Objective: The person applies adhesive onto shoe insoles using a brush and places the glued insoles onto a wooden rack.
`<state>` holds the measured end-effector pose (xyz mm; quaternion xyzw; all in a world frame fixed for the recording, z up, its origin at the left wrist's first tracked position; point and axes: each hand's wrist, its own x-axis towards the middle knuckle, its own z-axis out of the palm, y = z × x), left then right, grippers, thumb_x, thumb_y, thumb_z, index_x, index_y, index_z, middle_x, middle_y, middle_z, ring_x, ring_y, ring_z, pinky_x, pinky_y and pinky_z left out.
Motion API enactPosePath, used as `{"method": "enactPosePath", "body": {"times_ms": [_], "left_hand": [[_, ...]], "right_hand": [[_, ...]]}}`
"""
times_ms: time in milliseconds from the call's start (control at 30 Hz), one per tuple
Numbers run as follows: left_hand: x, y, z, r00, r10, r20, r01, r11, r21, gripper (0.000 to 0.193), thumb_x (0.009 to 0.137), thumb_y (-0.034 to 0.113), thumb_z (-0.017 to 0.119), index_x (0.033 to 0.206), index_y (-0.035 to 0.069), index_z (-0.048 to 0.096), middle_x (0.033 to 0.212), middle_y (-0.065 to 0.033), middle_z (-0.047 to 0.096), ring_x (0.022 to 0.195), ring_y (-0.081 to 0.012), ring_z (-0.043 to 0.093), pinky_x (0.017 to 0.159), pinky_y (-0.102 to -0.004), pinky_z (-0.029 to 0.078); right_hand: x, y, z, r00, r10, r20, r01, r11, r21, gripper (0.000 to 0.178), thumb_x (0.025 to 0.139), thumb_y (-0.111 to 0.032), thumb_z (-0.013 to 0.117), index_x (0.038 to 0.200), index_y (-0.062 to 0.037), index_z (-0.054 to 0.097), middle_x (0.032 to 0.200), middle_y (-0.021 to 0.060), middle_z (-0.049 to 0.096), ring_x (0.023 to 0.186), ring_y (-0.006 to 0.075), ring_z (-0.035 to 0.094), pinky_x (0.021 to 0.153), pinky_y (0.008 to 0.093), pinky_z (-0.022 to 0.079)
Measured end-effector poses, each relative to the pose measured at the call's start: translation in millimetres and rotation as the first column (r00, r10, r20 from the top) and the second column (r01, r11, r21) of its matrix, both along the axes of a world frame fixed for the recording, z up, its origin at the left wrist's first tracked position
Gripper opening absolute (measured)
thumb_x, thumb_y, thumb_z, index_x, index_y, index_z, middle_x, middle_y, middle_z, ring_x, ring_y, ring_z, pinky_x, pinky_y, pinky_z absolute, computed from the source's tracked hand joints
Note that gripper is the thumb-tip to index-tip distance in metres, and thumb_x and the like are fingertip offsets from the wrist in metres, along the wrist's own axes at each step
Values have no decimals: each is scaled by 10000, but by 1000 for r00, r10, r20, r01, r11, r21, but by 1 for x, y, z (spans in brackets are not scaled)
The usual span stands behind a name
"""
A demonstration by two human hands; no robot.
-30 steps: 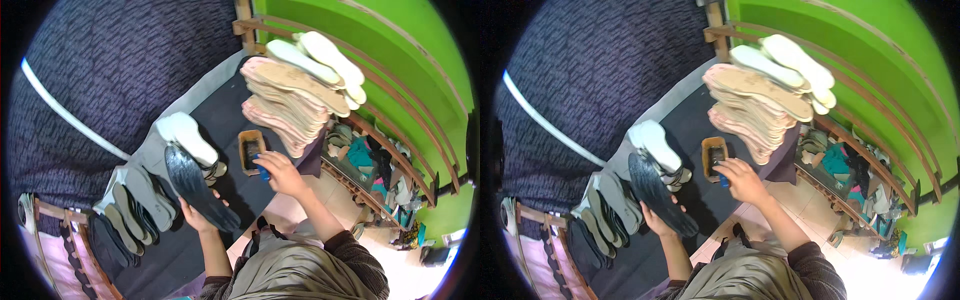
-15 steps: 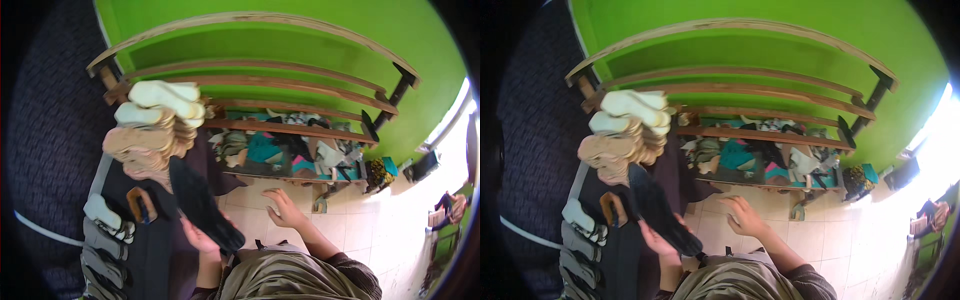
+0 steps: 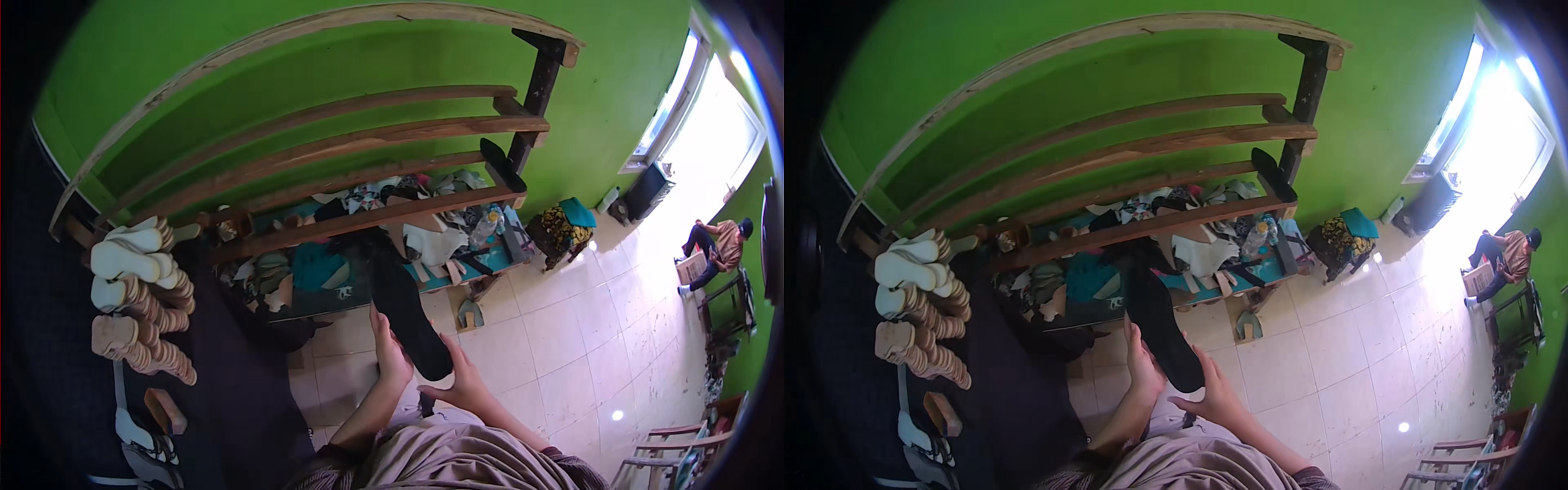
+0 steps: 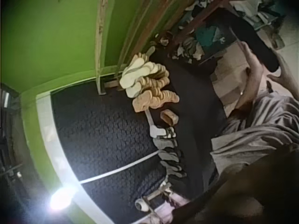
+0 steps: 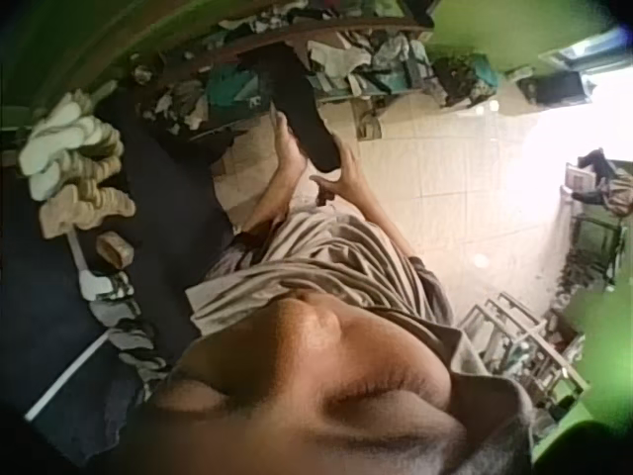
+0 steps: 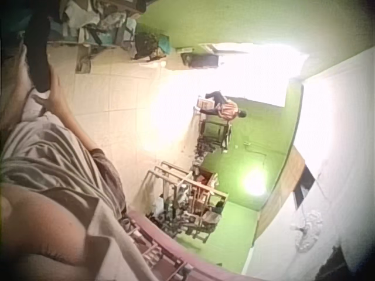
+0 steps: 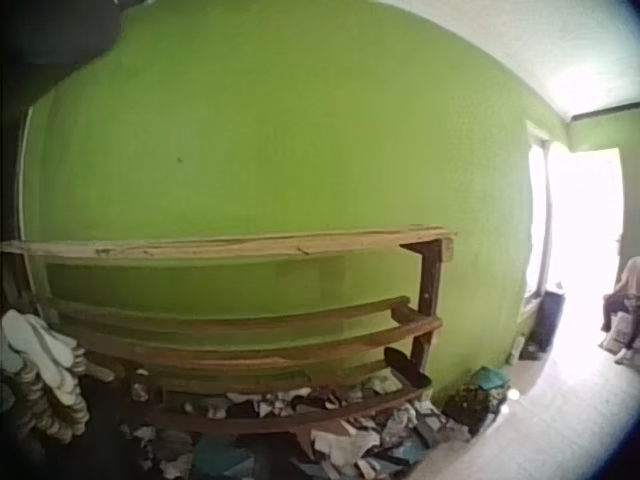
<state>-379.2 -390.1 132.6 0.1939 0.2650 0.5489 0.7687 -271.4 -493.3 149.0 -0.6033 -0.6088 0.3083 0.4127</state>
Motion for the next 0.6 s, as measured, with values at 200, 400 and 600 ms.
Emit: {"method": "enactPosePath", "body": {"times_ms": [200,400,600], "left_hand": [[43,48,-11,987,102,-126,-97,994,43,515,955,375,438,1407,198,264,1207,-65,509,934,-222,606,770,-414,532],[95,147,-24,937,-106,-333,118,993,17,483,916,253,558,1351,156,371,1078,-25,592,807,-143,633,620,-271,538],[173,260,-34,801,-107,-588,222,967,126,385,885,194,612,1209,48,465,834,-47,618,594,-111,596,429,-212,436]], "right_hand": [[44,49,-16,984,-143,104,138,989,57,880,659,-211,807,1351,10,310,1212,243,491,1113,382,514,922,405,440],[130,128,-28,963,-213,164,204,977,68,796,642,-209,815,1277,-7,380,1165,207,530,1070,366,552,881,399,463],[207,219,-27,866,-364,343,298,927,229,748,580,-232,810,1224,-61,469,1128,149,530,1054,339,491,908,428,388]]}}
